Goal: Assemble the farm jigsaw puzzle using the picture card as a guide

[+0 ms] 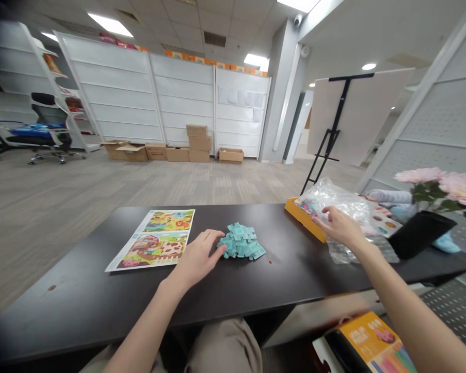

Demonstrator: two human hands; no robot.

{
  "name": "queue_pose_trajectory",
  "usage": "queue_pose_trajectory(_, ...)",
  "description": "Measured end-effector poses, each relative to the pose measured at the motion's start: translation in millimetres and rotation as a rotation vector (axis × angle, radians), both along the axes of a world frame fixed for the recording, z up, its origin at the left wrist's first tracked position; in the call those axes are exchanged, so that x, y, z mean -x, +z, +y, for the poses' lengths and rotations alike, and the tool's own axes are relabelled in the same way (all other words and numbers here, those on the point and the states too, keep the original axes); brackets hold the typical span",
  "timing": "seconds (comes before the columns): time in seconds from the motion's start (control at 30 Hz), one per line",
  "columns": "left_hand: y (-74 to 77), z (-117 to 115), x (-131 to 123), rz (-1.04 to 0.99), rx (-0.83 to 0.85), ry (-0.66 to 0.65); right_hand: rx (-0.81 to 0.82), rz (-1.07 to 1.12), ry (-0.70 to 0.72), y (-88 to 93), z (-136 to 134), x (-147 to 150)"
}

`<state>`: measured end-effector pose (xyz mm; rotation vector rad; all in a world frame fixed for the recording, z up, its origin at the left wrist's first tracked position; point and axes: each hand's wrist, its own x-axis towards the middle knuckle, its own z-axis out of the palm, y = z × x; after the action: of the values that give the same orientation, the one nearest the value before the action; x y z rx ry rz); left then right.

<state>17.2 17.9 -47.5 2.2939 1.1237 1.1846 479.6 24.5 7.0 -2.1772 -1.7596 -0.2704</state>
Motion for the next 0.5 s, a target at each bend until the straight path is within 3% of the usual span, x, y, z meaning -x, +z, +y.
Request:
queue_pose_trajectory(0.1,2.2,-1,-1,0.081,-0.008,-0.007,-0.066,-0.034,-0.039,6.9,0,4)
queue_pose_trajectory(0.27,3.3,0,-2,0.05,0.031,-0.042,-0.079,-0.057,-0.07,18.1,3,4)
queue_pose_trajectory(0.37,1.1,1,-4,0.058,0.026,-0.044,-0.103,-0.061,-0.078,17.9,5,6)
queue_pose_trajectory(0.5,0.8,2,-6,0.192,0.015,-0.036,-0.26,-0.069,-0.013,14.2,10,25)
